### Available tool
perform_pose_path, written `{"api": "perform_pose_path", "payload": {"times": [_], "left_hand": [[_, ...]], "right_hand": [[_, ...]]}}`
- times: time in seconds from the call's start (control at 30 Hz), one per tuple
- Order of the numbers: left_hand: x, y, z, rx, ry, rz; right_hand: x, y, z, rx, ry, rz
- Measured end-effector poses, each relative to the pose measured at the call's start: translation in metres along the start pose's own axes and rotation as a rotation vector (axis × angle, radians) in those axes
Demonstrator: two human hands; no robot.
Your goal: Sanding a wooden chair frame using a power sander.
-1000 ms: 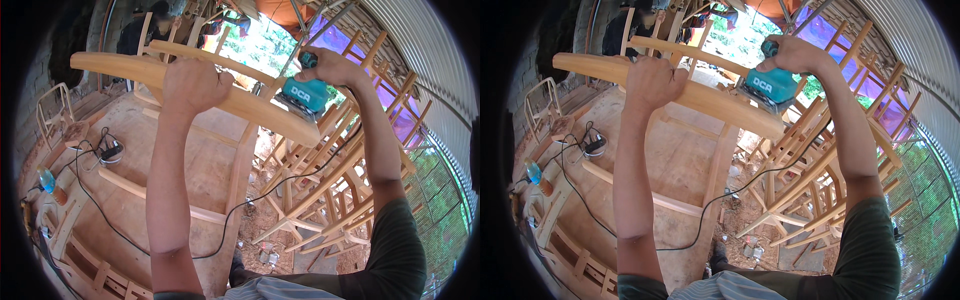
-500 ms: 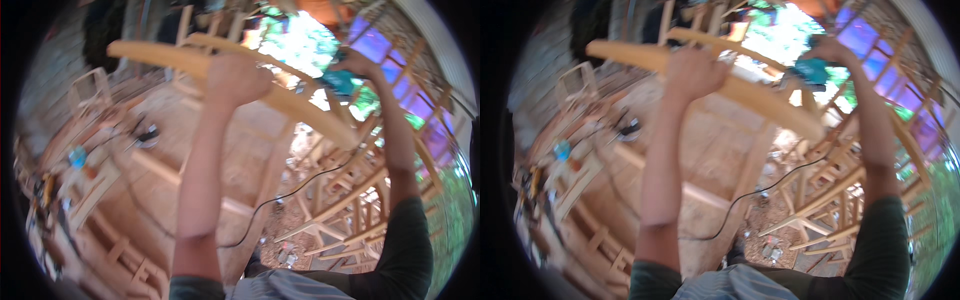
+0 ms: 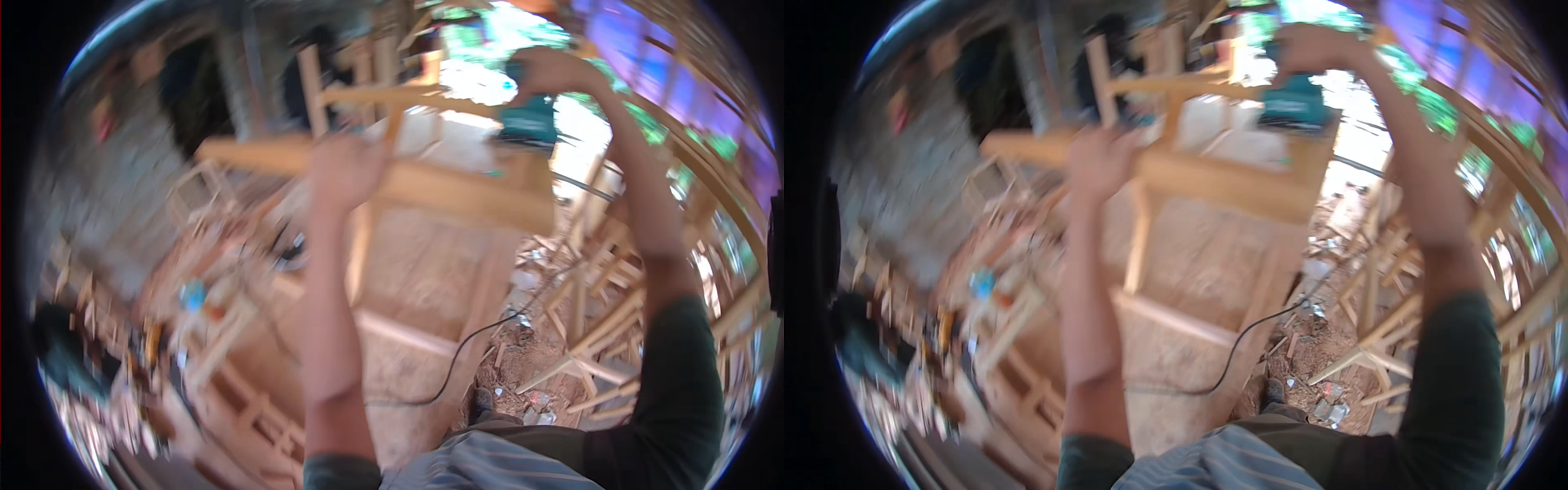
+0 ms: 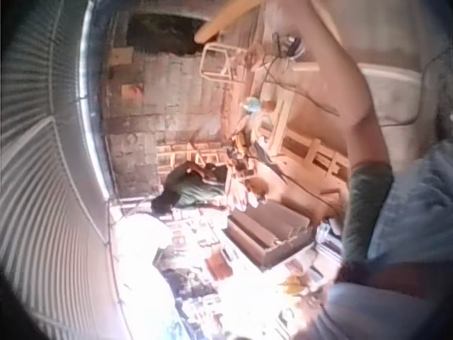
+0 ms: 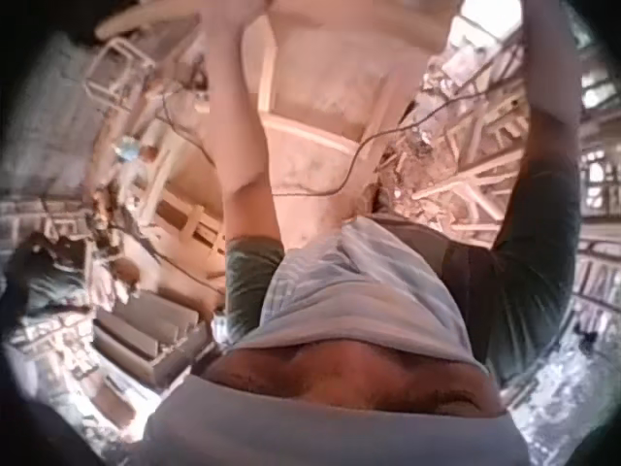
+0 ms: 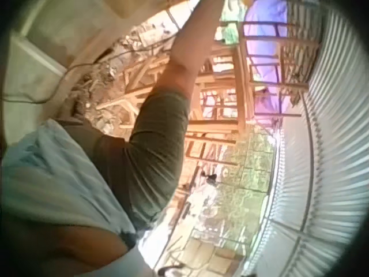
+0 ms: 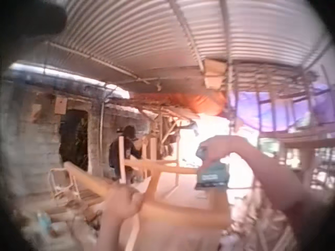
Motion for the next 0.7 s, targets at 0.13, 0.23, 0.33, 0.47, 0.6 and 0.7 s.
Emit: {"api": "perform_pose_path", "payload": {"times": [0.13,0.23,0.33,0.47,0.6,0.7], "left_hand": [[-0.010,-0.021,0.012,-0.169,0.117,0.066],[-0.019,-0.013,-0.012,-0.196,0.214,0.138],[-0.018,-0.008,-0.010,-0.230,0.135,0.048],[-0.032,-0.032,-0.007,-0.084,0.116,0.165],[-0.009,-0.008,0.011,0.099,0.089,0.046],[-0.005,-0.009,-0.005,0.192,0.061,0.019]], "right_hand": [[0.031,0.022,0.021,0.002,0.041,-0.182],[0.035,0.032,0.022,-0.008,0.022,-0.111],[0.051,0.051,0.030,-0.022,0.048,-0.183],[0.054,0.025,0.028,-0.006,0.095,-0.479],[0.040,0.061,0.019,0.330,0.068,-0.701],[0.049,0.056,0.022,0.649,0.038,-0.722]]}}
Point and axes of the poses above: each hand's wrist, its own x-axis towards the middle knuckle, its own z-axis out of the palm, y = z × x, the point moved 6 cm from there along x, towards the middle knuckle, and after that the axes turned 4 degrees about x, right-handed, at the moved point
